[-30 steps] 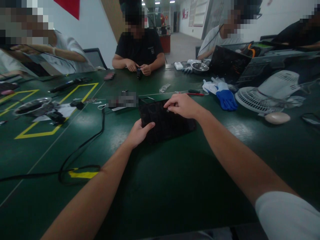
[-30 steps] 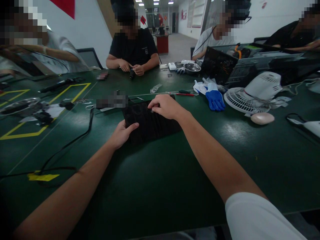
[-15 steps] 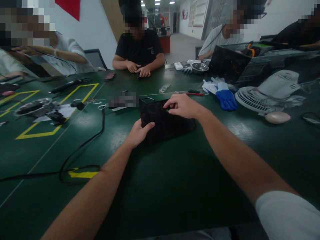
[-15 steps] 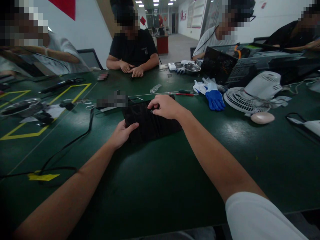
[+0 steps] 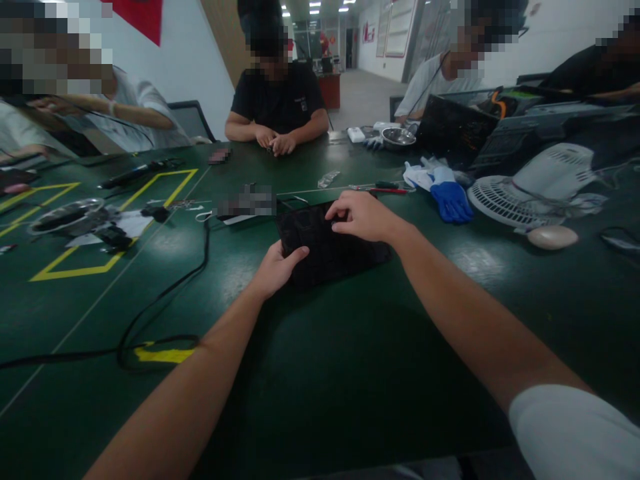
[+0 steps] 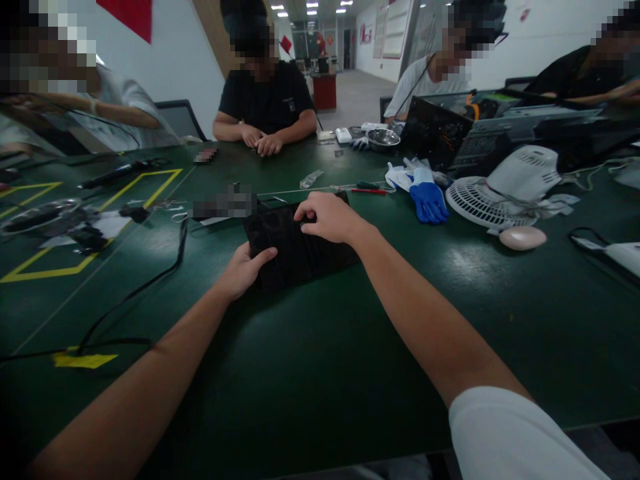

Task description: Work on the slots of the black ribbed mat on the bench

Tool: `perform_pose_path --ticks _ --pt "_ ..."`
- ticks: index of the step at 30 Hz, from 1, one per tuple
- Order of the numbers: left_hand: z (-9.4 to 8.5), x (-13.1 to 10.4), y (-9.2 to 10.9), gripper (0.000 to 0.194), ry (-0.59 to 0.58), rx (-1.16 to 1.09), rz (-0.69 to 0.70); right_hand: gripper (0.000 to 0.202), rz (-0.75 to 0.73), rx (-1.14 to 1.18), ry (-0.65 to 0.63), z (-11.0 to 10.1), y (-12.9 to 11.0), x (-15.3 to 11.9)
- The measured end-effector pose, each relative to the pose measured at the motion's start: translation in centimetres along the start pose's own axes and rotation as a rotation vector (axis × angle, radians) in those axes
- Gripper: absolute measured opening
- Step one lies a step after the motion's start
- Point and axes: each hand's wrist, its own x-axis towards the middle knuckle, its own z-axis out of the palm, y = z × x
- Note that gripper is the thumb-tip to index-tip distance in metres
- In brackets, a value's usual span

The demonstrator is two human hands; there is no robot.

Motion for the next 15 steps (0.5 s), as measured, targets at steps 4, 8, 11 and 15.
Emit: perform_pose_path --ticks 4,8,11,15 --pt "0.0 0.0 0.0 0.053 0.005 -0.008 0.005 0.024 0.004 -0.022 0.019 0.1 -0.2 -0.1" --pt "0.0 0.0 0.0 0.052 0.007 -0.013 0.008 0.019 0.011 -0.043 0.048 0.4 -0.2 -0.1" --pt "0.0 0.0 0.1 0.051 0.004 -0.006 0.009 0.015 0.02 -0.051 0.071 0.7 -0.1 -0.1" --pt "0.0 0.0 0.1 0.05 0.011 0.009 0.02 0.012 0.037 -0.066 0.097 1.1 -0.1 -0.1"
